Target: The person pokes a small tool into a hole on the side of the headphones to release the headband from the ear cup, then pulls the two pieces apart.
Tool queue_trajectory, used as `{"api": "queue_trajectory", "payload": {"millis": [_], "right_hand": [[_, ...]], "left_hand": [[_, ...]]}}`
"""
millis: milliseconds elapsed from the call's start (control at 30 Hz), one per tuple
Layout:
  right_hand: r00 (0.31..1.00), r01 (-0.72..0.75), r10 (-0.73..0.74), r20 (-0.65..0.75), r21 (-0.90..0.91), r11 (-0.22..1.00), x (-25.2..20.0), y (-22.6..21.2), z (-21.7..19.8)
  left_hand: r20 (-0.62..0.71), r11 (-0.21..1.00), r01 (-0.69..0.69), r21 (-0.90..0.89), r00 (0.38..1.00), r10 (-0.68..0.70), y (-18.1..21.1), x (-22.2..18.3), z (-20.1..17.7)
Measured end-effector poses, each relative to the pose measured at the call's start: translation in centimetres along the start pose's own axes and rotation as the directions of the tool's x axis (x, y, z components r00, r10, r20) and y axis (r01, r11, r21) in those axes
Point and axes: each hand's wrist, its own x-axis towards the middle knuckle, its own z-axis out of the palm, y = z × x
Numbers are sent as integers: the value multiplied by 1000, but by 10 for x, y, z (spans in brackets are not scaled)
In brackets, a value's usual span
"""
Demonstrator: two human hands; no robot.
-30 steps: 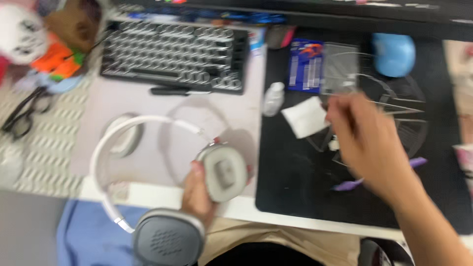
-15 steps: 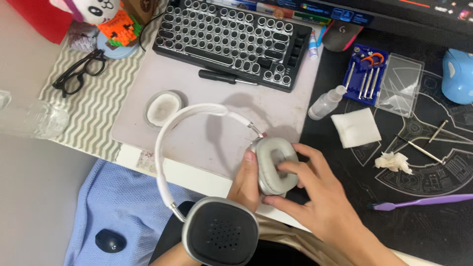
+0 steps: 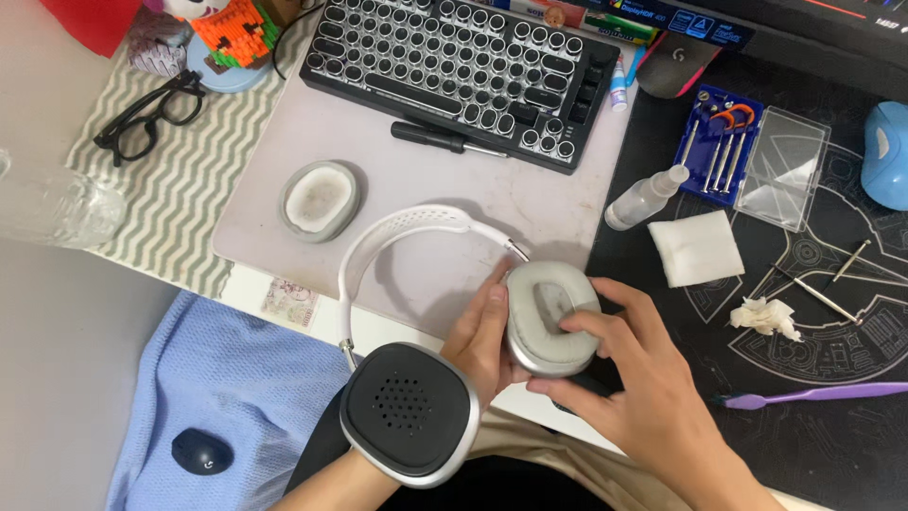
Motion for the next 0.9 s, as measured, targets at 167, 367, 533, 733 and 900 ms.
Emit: {"api": "queue_trajectory", "payload": {"millis": [167,367,533,733,900], "right_hand": [[990,-123,123,74,3,992,0,-10,-14],[995,30,-25,-93,49,998,-5,-12,-12],[962,71,28,-270,351,934,-7,-20,-5],[921,219,-130,-367,212,953,1,-32,-10],[937,172,-95,-335,209,963,1,-38,-14]], "left_hand": [[-18,987,-8,162,1000,11,9,-7,-1],[12,978,-16,208,1000,14,27,-25,7],[-53,997,81,-11,995,-82,19,-18,-4],[180,999,52,-6,982,-50,18,-17,-20],[289,995,57,-78,957,-32,14,-12,-27]]}}
